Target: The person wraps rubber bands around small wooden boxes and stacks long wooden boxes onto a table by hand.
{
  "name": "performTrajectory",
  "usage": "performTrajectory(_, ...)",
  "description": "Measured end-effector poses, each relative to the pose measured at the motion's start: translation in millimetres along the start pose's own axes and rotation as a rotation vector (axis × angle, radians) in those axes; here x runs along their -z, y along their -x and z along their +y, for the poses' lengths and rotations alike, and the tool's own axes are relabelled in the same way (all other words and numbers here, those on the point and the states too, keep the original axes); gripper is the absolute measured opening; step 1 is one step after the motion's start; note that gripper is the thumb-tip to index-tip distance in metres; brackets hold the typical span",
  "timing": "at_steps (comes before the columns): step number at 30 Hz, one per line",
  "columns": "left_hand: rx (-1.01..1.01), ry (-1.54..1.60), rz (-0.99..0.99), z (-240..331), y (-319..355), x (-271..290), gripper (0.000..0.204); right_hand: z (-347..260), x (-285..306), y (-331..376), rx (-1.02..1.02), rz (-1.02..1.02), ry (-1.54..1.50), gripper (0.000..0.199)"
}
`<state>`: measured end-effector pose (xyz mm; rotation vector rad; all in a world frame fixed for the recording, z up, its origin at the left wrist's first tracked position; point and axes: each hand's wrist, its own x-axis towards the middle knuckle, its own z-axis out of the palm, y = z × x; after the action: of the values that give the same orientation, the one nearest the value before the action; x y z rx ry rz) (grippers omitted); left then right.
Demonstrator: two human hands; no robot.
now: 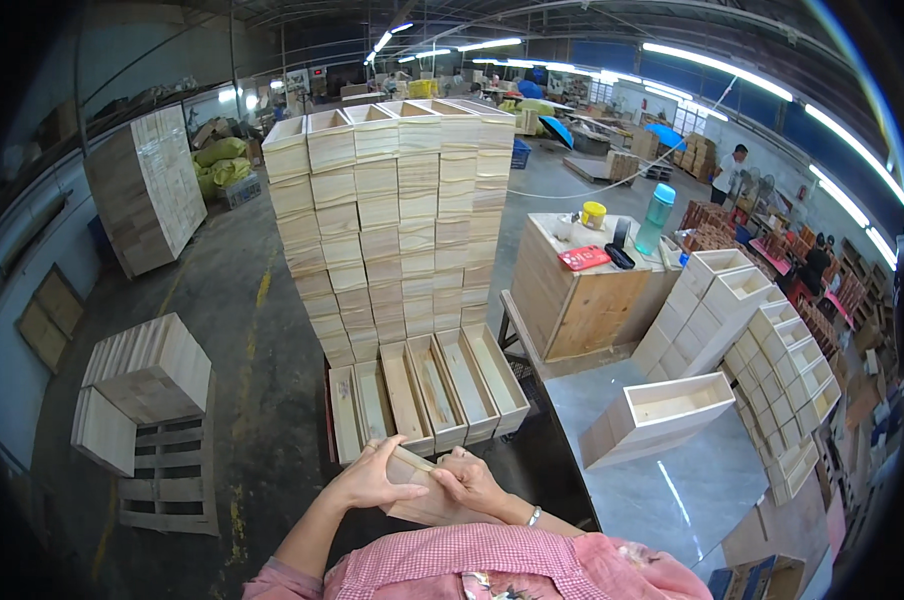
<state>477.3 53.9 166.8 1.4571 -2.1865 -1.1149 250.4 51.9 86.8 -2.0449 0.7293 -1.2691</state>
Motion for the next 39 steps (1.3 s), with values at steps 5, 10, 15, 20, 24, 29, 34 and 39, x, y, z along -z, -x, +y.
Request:
performTrajectory(5, 0.251, -0.083, -0.072, -16, -25, -21, 0.106, 8, -13, 4, 0.015, 0.253, 0.435, 0.019)
performTrajectory(10, 0.081, -0.169, -0.187, 8, -25, -21, 0.111, 22, 1, -11, -0.227, 0.397, 0.398, 0.025)
performTrajectory(15, -0.234, -0.259, -0.098, 31, -2, -32, 0.113, 65, 51, 13, -0.605, 0.316, 0.531, 0.04)
performTrajectory(20, -0.292, -0.129, -0.174, 33, 1, -5, 0.099, 63, 79, 13, -0.658, 0.139, 0.358, 0.042)
performTrajectory(24, -0.4, -0.235, -0.3, 52, -29, -38, 0.091, -13, 91, -46, -0.139, 0.162, 0.135, 0.04)
performTrajectory(29, -0.445, -0.261, -0.232, 66, -55, -37, 0.081, -40, 140, -26, -0.157, 0.266, 0.176, 0.038)
performTrajectory(34, -0.193, 0.062, 0.186, 42, -37, 22, 0.069, -37, 194, 108, -0.476, 0.514, 0.243, 0.034)
performTrajectory(39, -0.338, 0.025, 0.42, 87, -69, 14, 0.067, -24, 203, 252, -0.98, 0.811, 0.267, 0.04)
